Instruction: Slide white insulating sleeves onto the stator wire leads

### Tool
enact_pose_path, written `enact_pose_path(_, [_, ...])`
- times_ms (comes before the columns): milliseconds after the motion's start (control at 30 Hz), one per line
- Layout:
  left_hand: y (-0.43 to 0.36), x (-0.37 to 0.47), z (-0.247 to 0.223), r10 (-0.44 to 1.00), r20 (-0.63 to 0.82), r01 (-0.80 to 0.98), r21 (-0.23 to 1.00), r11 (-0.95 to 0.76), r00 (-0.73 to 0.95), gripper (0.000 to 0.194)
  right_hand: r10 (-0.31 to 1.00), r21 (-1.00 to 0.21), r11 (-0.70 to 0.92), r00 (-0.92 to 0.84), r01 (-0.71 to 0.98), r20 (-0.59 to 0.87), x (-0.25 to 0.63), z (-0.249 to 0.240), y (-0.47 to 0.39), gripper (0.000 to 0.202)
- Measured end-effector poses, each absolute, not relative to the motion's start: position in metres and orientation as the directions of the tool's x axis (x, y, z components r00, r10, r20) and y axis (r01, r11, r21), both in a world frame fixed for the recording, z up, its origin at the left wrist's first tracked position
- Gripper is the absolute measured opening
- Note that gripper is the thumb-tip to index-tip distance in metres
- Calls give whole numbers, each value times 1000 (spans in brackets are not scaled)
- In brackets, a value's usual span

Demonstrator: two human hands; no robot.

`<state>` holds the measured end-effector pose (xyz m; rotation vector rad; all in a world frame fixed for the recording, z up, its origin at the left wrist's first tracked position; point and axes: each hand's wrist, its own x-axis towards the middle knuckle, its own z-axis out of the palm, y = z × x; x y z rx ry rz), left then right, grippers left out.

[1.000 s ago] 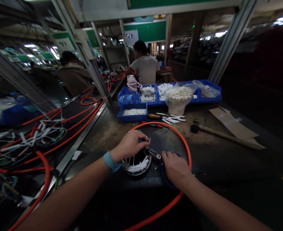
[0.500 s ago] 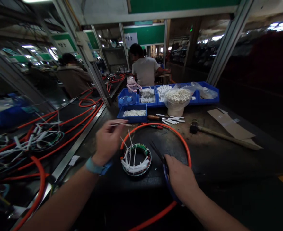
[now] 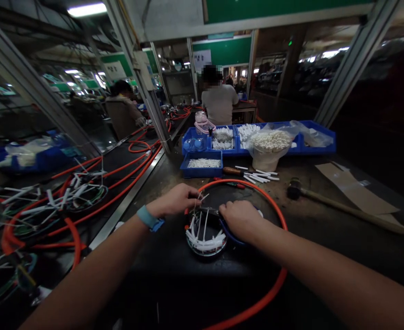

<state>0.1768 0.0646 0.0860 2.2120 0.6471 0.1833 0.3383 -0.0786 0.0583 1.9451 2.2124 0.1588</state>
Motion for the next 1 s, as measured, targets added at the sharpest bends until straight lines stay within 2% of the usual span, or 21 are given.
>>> enact_pose_path(167, [72, 157, 75, 691, 82, 377, 788, -486, 718, 25, 990, 239, 131, -112, 962, -91, 355, 55, -89, 26])
enact_pose_path(267, [71, 142, 74, 745, 79, 374, 827, -420, 662, 30, 984, 259, 172, -156, 950, -80, 359, 53, -94, 29])
enact_pose_path(400, [59, 138, 85, 523, -89, 349, 836, -424, 848, 25, 969, 254, 248, -237, 935, -72, 348, 57, -85, 26])
enact_pose_path(467, [53, 142, 89, 470, -110, 361, 795, -487, 876, 20, 961, 257, 275, -259, 927, -93, 340, 59, -78, 25])
enact_pose_path(600, [52, 144, 85, 617, 26, 375, 774, -511, 786, 14, 959, 256, 277, -250, 926, -134, 339, 60, -78, 26])
enact_pose_path(733, [51, 133, 80, 731, 46, 377, 834, -404, 681, 26, 976, 226, 207, -183, 952, -121, 359, 59, -103, 26])
enact_pose_path(800, [44, 129, 82, 686, -67, 354, 890, -288, 725, 27, 979, 200, 198, -182, 959, -97, 367, 59, -120, 29])
enact_pose_path(867, [34, 131, 86, 533, -213, 355, 917, -179, 819, 33, 977, 175, 209, -198, 962, -77, 369, 60, -135, 33])
enact_pose_path(933, [24, 138, 90, 374, -311, 389, 908, -153, 874, 32, 972, 148, 229, -218, 962, -86, 362, 61, -143, 32])
enact_pose_path(1000, [17, 149, 92, 310, -353, 418, 891, -176, 883, 19, 964, 126, 255, -242, 959, -111, 351, 63, -142, 29])
